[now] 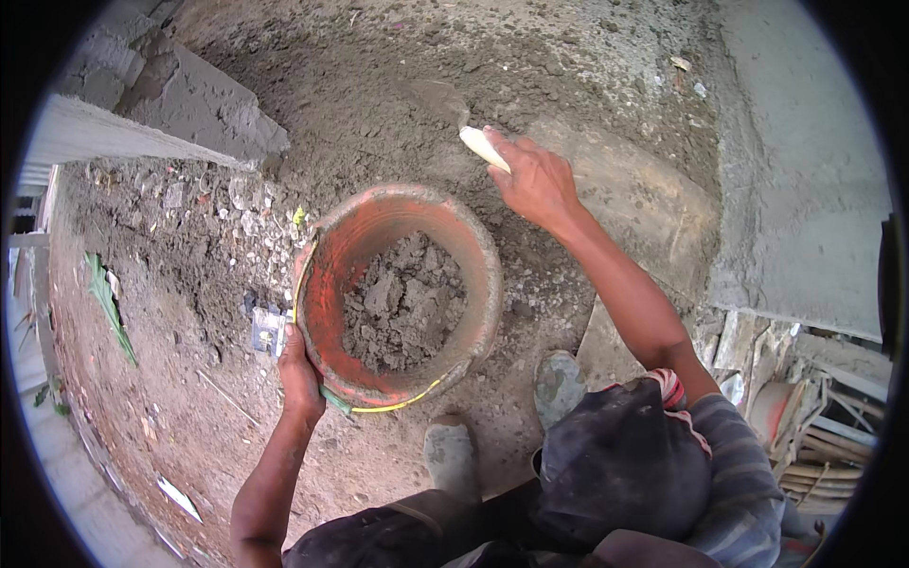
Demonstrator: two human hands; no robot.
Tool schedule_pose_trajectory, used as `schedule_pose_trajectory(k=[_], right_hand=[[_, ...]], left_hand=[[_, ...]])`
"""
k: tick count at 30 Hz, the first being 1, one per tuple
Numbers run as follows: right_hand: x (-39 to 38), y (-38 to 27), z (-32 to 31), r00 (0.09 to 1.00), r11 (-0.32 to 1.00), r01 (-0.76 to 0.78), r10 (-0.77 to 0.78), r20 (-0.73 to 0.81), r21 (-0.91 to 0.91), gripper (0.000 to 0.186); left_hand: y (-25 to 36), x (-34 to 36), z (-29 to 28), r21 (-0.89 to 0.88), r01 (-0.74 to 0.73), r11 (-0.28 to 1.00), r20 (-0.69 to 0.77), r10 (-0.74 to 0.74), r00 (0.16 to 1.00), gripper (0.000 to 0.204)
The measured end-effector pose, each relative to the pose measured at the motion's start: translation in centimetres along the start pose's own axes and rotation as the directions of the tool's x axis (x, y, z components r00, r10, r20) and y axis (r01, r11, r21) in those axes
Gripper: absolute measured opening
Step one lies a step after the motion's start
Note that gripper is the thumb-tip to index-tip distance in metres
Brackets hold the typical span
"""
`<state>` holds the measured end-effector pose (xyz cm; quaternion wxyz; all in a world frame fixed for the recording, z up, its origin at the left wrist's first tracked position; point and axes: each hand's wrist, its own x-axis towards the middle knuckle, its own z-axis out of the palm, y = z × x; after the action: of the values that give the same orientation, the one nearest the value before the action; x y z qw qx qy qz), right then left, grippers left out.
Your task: The person applies and smooths mortar on the ground using a trowel while holding a bucket, adjusts a board, and applies mortar around a concrete block.
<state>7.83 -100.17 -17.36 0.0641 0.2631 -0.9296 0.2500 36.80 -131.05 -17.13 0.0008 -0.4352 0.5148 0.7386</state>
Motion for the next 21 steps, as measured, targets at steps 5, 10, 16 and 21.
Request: schedule_pose_trajectory(k=[5, 10, 16, 21], right_hand=[[1.1, 0.7, 1.9, 0.873, 0.981, 0.191, -0.159, 0.461, -0.024, 0.052], [-3.4, 2.2, -0.7, 0.977, 0.979, -0.074, 0.033, 0.21, 0.188, 0.053], [-11.7, 10.1, -0.3, 0.795, 0.765, -0.602, 0.6, 0.084, 0.23, 0.062], [-11.6, 7.4, 1.9, 0.596, 0.45, -0.78, 0.746, 0.297, 0.434, 0.063]], left_hand=[[-0.6, 0.5, -0.9, 0.022, -0.017, 1.0, -0.003, 0.017, 1.0, 0.063], [0.2, -0.1, 0.4, 0.011, -0.022, 1.0, -0.011, 0.023, 1.0, 0.06], [-0.2, -0.1, 0.3, -0.04, -0.015, 0.999, -0.001, 0.015, 1.0, 0.061], [-0.5, 0.2, -0.2, -0.034, -0.01, 0.999, -0.023, 0.01, 1.0, 0.063]])
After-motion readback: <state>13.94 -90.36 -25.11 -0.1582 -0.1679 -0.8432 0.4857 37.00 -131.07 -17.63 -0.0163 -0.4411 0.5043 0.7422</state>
